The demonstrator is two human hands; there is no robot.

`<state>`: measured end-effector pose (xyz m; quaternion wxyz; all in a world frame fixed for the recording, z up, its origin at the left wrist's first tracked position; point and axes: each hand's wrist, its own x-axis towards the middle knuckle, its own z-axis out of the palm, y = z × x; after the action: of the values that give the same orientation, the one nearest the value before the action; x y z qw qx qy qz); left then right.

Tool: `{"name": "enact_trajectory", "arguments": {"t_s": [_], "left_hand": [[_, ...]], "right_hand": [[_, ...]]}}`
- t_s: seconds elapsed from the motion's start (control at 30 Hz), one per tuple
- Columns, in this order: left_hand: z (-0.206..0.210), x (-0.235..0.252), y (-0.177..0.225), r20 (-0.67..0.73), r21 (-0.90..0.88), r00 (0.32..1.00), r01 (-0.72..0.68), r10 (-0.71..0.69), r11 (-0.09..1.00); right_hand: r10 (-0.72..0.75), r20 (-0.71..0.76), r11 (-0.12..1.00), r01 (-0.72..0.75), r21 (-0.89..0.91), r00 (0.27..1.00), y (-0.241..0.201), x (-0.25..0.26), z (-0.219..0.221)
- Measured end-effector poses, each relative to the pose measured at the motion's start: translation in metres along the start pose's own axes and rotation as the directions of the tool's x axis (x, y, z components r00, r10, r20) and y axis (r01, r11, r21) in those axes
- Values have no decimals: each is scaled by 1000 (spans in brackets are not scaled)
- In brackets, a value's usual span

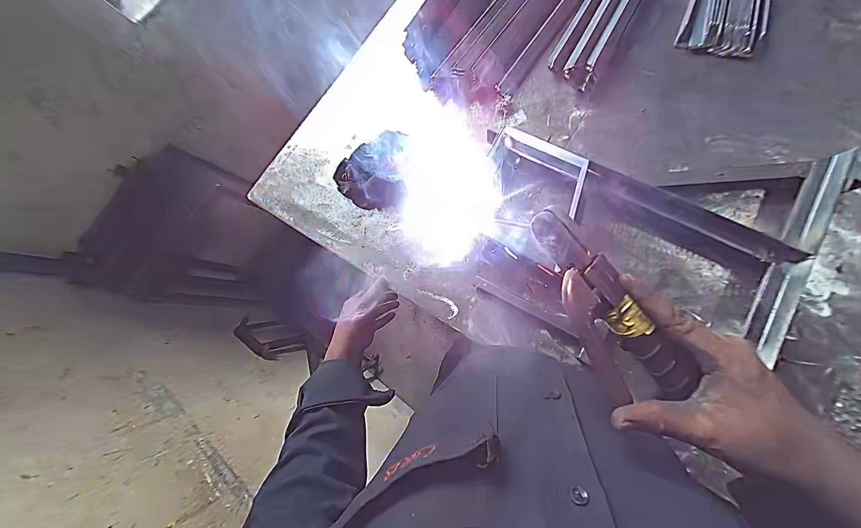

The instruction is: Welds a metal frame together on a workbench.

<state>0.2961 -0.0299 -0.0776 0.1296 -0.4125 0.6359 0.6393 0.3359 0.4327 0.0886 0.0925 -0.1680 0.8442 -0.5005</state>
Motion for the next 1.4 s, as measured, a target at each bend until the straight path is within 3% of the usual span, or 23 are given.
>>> {"name": "enact_trajectory", "arguments": {"t_s": [1.4], "left_hand": [[1, 3, -5, 0, -6, 1000, -5, 5, 1000]], "right_hand": [[-26, 3, 991, 26, -128, 1000, -2, 0, 3]]}}
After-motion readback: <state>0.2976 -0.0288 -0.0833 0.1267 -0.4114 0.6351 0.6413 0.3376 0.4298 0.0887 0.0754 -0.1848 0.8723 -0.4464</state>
